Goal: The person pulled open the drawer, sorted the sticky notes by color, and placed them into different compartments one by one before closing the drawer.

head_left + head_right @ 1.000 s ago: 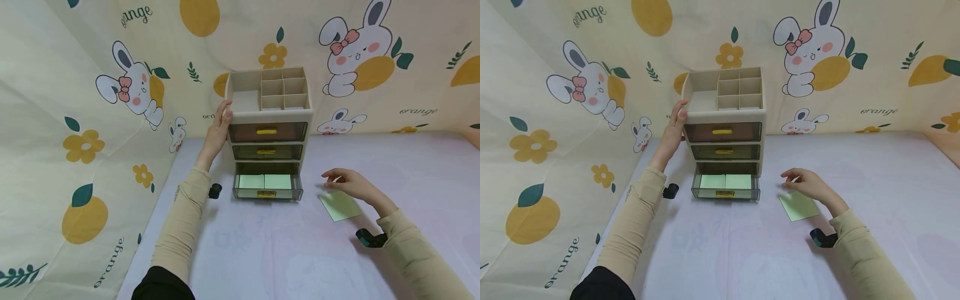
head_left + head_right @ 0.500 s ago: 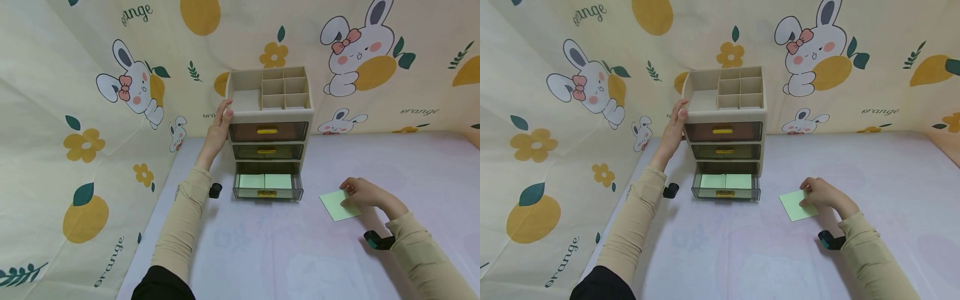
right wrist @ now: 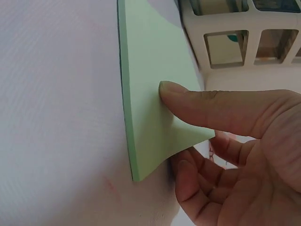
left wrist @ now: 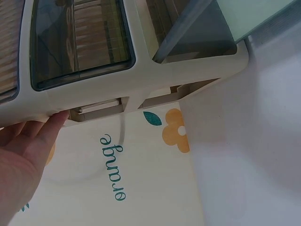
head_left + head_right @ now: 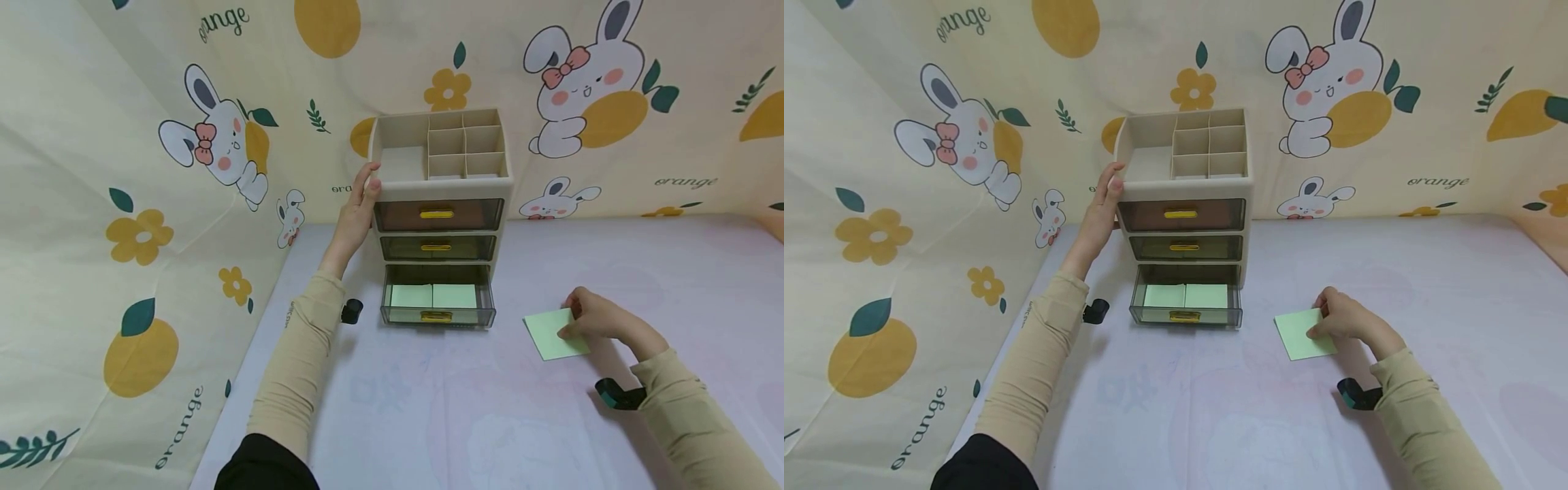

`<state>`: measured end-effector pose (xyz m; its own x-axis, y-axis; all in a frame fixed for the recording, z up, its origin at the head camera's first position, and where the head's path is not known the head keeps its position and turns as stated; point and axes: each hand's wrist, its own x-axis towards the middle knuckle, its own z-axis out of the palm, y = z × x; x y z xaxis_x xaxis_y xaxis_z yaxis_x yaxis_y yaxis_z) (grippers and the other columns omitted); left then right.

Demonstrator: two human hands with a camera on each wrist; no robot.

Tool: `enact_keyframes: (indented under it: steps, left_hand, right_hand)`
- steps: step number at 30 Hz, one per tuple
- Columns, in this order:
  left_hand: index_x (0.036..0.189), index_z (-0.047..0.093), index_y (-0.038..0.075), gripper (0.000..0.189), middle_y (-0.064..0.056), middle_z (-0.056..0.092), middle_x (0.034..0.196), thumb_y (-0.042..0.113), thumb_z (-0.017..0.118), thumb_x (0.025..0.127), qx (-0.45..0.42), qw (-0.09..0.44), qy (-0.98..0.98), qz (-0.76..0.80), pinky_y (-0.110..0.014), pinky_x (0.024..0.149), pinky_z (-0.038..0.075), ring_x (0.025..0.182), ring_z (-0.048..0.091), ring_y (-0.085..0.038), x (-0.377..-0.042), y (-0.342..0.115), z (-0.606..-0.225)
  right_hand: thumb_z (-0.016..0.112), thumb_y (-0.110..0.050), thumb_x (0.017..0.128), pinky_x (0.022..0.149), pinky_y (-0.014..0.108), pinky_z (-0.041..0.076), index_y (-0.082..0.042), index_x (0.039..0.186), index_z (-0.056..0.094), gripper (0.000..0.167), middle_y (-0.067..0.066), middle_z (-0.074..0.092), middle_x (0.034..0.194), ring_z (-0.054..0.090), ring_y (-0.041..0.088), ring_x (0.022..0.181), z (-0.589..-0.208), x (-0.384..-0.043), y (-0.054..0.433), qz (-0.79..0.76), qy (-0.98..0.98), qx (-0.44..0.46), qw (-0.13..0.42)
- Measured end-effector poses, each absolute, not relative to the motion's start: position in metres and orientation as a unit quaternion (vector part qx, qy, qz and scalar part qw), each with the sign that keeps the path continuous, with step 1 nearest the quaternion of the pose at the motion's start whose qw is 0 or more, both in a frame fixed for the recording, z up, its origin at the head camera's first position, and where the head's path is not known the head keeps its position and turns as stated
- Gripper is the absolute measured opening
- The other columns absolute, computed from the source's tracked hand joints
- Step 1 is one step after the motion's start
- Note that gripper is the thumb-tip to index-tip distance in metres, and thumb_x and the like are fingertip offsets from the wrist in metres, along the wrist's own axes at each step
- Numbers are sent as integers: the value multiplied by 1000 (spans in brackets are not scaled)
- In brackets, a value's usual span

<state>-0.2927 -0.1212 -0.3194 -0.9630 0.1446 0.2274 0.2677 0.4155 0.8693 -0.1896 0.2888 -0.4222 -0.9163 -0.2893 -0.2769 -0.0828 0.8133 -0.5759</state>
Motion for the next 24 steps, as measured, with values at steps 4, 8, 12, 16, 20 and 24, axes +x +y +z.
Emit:
enact_keyframes:
  steps: [4,8,12,16,20,24]
  left_hand:
    - [123,22,69,47,4,26,154,82,25,78,-121,56,-837,-530,-59,98,36,133,40,-32,-293,-122,-320]
    - [123,23,70,47,3,29,153,81,26,78,-120,55,-835,-535,-57,100,35,133,40,-31,-292,-122,-319]
    - [123,23,69,49,4,29,153,82,26,77,-122,58,-834,-535,-57,101,35,133,40,-30,-291,-121,-319]
    - [124,23,69,49,5,28,153,83,26,76,-121,61,-836,-532,-57,101,35,132,41,-30,-292,-121,-320]
    - [123,23,70,49,5,29,153,83,25,77,-119,60,-837,-530,-57,101,34,132,41,-30,-293,-121,-320]
    - [124,23,69,51,6,29,153,84,25,76,-120,60,-837,-531,-57,101,34,132,41,-30,-293,-121,-320]
  right_hand:
    - [76,-23,76,73,34,43,7,103,43,52,24,54,98,51,29,87,-420,-189,290,-282,939,-83,181]
    - [73,-24,78,68,32,40,4,101,45,46,18,53,92,49,25,83,-417,-187,291,-285,940,-73,170]
    - [73,-26,79,62,27,36,3,99,47,43,7,49,84,44,17,78,-415,-186,294,-300,939,-70,156]
    - [72,-27,81,64,23,41,4,109,50,47,8,53,91,47,13,81,-413,-184,295,-323,930,-72,161]
    - [71,-29,82,69,25,45,2,114,54,48,12,57,101,51,13,86,-408,-181,295,-327,927,-81,166]
    - [69,-27,84,69,25,49,1,110,57,40,10,59,96,54,8,80,-404,-177,296,-343,921,-81,167]
